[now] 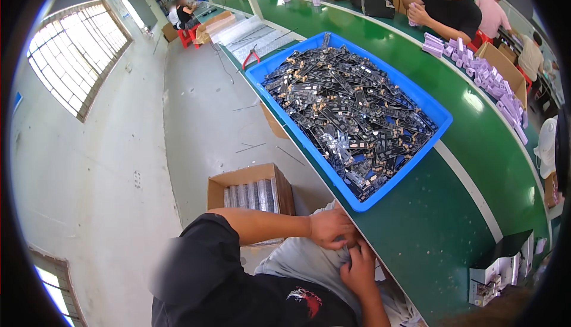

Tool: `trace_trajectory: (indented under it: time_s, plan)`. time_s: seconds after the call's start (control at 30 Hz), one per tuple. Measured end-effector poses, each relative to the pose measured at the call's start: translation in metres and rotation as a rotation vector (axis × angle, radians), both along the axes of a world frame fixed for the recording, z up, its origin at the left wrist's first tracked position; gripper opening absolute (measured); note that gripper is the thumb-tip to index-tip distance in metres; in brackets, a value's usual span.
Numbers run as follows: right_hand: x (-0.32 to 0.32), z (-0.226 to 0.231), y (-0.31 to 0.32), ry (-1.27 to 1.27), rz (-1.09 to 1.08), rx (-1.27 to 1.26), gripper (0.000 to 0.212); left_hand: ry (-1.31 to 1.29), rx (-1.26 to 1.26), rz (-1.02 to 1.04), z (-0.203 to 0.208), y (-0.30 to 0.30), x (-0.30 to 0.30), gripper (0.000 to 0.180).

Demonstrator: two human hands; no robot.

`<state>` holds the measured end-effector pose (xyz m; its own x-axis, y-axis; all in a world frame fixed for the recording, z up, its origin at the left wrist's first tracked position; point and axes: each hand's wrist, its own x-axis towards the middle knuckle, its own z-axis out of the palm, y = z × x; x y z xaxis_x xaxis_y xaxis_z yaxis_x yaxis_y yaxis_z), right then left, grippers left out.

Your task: Assembling electronic circuit boards into plastic housings and securing them with screws using an electric screwdriver at a factory workbench.

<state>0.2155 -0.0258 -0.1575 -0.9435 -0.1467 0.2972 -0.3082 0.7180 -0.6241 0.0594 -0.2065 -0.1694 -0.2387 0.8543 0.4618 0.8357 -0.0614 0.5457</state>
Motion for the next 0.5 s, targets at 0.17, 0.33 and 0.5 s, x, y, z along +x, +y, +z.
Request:
trace_trajectory:
  time_s: [0.17, 0.33, 0.5]
  plan:
    - [0.004, -0.004, 0.006, -0.173, 0.065, -0.08, 0.025, -0.043, -0.098, -0.085, -0.004, -0.004, -0.003, 0.024]
    - [-0.009, 0.0, 0.001, -0.029, 0.014, 0.071, 0.028, -0.021, -0.027, 0.153, -0.014, -0.005, 0.002, 0.056]
    - [-0.011, -0.002, -0.002, -0.037, 0.091, -0.065, 0.028, 0.019, -0.044, 0.183, -0.007, -0.01, 0.007, 0.068]
